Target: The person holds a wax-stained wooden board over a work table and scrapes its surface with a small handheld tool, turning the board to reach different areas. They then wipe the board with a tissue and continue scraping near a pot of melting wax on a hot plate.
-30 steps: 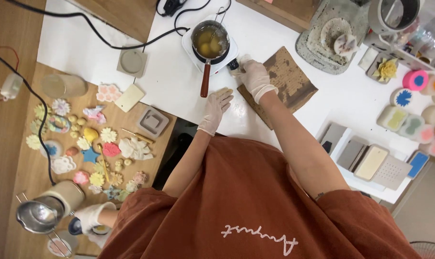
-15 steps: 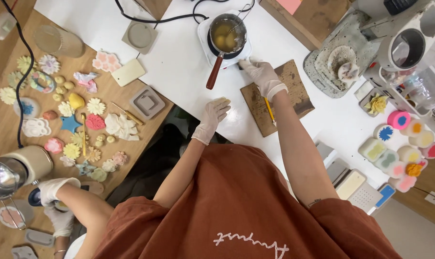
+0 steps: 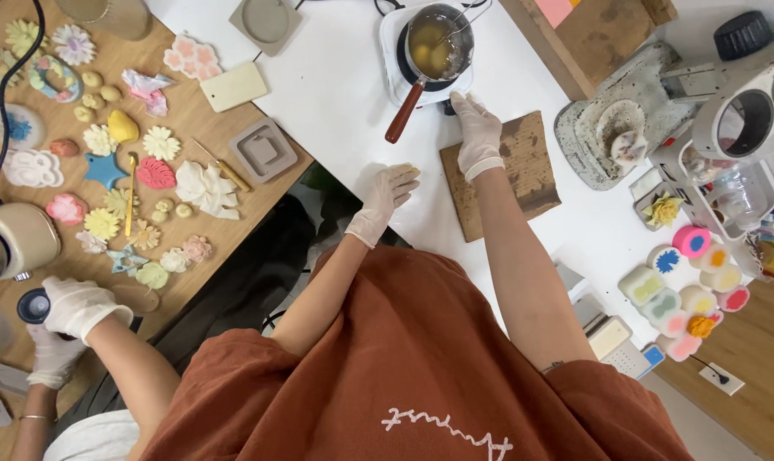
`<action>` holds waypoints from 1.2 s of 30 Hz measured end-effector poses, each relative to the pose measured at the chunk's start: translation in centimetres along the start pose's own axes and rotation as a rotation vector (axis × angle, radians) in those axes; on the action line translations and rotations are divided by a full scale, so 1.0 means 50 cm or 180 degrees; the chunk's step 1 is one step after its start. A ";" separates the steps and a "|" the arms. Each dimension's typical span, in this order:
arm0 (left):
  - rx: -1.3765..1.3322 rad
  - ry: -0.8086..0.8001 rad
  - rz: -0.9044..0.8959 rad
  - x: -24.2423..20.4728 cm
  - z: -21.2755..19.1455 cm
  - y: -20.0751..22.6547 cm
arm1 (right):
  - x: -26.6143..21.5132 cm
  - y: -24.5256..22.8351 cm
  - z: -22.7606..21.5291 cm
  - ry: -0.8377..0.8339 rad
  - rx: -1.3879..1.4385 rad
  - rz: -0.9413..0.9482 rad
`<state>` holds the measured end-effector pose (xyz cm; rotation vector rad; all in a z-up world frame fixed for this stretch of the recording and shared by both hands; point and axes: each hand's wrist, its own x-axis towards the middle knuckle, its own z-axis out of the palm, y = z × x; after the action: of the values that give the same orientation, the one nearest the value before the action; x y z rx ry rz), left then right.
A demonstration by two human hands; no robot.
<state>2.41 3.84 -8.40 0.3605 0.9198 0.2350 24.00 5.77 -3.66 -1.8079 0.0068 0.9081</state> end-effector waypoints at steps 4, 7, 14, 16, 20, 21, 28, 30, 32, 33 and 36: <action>0.0014 -0.0079 0.0013 0.004 -0.004 -0.006 | 0.020 -0.003 -0.018 -0.0234 0.0075 -0.0129; 0.0031 -0.0116 0.0028 0.016 -0.008 -0.003 | 0.020 0.007 -0.011 -0.0094 0.0064 -0.0148; 0.0050 -0.0071 0.0014 -0.011 0.000 0.007 | -0.020 0.005 0.019 0.0386 -0.0307 -0.0375; 0.0051 -0.0086 0.0031 -0.007 0.004 0.013 | -0.035 -0.004 0.022 0.0388 -0.0499 -0.0643; 0.0045 -0.0101 0.0049 -0.005 0.000 0.005 | -0.023 0.014 0.008 0.0292 -0.0952 -0.1348; 0.0048 -0.0102 0.0051 -0.007 -0.001 0.007 | -0.021 0.011 0.003 0.0293 -0.0949 -0.1351; 0.0122 -0.0187 0.0075 0.011 -0.014 -0.005 | -0.043 -0.041 -0.013 0.0133 -0.1867 -0.1383; 0.0129 -0.0196 0.0080 0.016 -0.016 -0.006 | -0.049 -0.064 -0.011 0.0091 -0.1981 -0.1353; 0.0131 -0.0198 0.0049 0.011 -0.015 -0.003 | -0.063 -0.098 -0.006 -0.0117 -0.2238 -0.0978; 0.0142 -0.0205 0.0054 0.014 -0.016 -0.005 | -0.056 -0.101 -0.007 -0.0109 -0.2228 -0.0983; 0.0175 -0.0221 0.0075 0.019 -0.019 -0.008 | -0.026 -0.096 -0.011 -0.0196 -0.2485 -0.0658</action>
<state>2.20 4.02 -9.79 0.4282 0.8552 0.2179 25.35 6.88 1.03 -2.4286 -0.6408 0.8769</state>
